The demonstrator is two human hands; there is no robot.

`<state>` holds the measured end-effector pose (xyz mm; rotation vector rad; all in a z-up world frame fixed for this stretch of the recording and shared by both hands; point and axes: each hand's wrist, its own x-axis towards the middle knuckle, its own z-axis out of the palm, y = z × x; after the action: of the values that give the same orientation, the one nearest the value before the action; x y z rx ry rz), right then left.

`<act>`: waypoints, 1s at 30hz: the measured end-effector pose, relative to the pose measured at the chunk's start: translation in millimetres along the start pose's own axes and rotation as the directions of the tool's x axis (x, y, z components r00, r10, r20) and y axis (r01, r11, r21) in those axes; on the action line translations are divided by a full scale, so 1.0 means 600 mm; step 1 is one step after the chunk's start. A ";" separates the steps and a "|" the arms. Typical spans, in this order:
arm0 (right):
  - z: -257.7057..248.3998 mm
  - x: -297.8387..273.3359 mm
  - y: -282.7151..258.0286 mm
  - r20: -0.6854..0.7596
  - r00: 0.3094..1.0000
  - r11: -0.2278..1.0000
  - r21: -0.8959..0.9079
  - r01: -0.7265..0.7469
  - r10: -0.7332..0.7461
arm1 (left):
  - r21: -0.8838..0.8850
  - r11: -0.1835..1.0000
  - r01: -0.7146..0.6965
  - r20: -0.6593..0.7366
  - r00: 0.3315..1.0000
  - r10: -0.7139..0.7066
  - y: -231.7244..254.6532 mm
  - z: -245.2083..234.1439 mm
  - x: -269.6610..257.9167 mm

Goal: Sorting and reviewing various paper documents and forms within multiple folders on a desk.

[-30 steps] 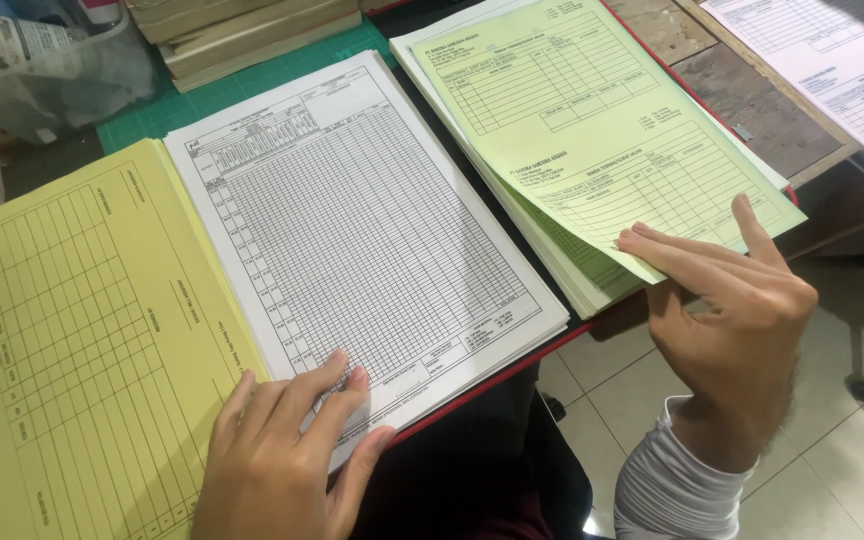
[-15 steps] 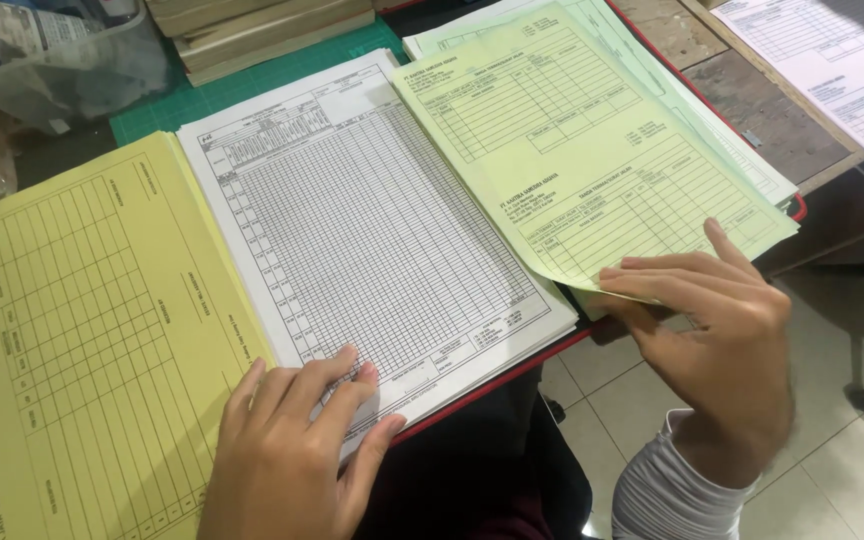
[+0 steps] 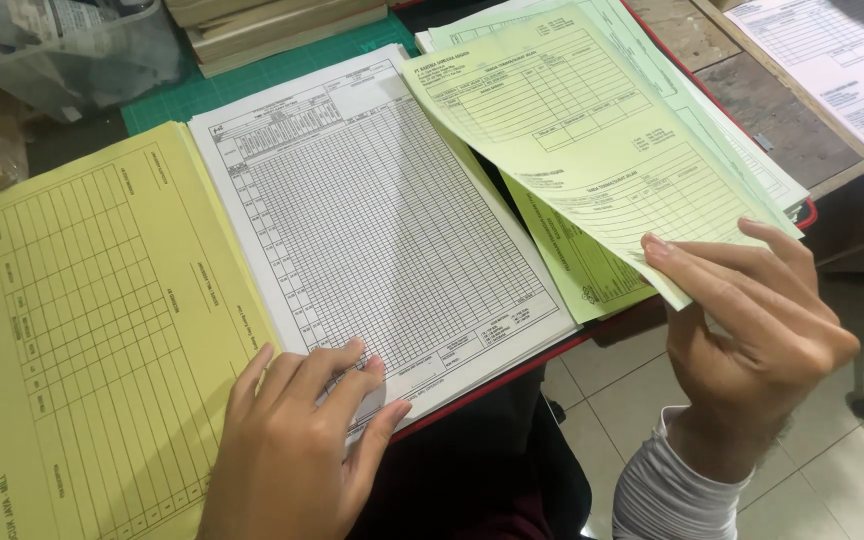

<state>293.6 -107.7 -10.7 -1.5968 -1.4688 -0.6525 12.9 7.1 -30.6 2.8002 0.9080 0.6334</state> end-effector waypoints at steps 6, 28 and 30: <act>0.011 0.017 -0.027 -0.083 0.971 0.970 0.077 0.229 -0.223 | 0.037 0.998 0.053 0.096 0.994 -0.056 0.006 -0.022 0.026; 0.076 -0.019 -0.208 0.225 0.897 0.888 0.361 0.286 -0.381 | -0.297 0.952 0.072 -0.416 0.888 -0.196 -0.035 -0.178 -0.138; 0.091 -0.018 -0.234 0.186 0.898 0.866 0.399 0.301 -0.398 | -0.214 0.969 0.126 -0.438 0.874 -0.210 -0.055 -0.184 -0.169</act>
<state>146.5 -74.1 -14.5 -1.1661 -1.9808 -0.3416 -126.2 -26.1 25.5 2.4118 1.0904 1.3119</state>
